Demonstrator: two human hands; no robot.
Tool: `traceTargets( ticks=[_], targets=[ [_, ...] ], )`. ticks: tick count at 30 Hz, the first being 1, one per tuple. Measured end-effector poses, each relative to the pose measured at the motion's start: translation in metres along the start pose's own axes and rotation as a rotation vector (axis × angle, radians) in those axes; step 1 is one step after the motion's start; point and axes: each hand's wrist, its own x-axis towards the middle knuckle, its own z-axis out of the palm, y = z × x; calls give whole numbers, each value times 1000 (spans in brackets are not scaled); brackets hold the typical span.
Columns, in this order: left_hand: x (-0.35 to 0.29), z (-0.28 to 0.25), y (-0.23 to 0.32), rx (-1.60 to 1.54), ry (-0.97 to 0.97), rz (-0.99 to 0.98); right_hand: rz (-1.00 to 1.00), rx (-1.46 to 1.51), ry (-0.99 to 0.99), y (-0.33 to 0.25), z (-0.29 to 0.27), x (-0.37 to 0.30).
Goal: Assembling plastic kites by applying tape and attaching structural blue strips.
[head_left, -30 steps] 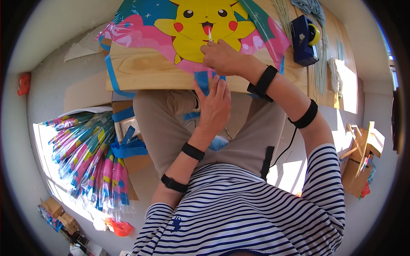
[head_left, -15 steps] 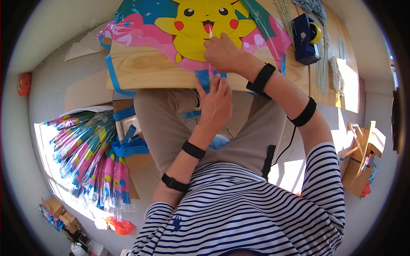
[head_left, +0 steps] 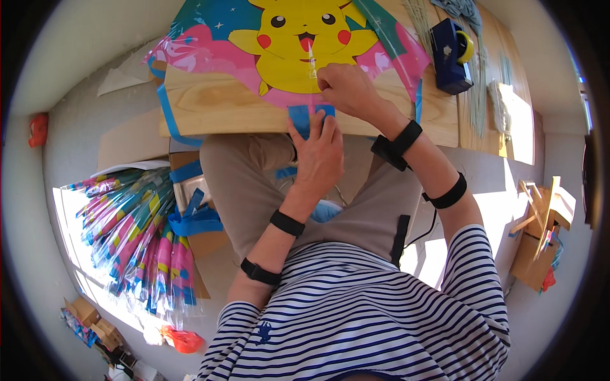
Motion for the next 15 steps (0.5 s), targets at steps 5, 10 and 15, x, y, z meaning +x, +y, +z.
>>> traceTargets(
  ticks=[5,10,15],
  targets=[
    [0,-2,3,-18,-4,-11,95,68,13,10,30,-11],
    [1,-5,2,-30,-44,-3,267,2,30,13,34,6],
    [1,-3,2,-23,-18,-1,276,65,93,15,36,-6]
  ],
)
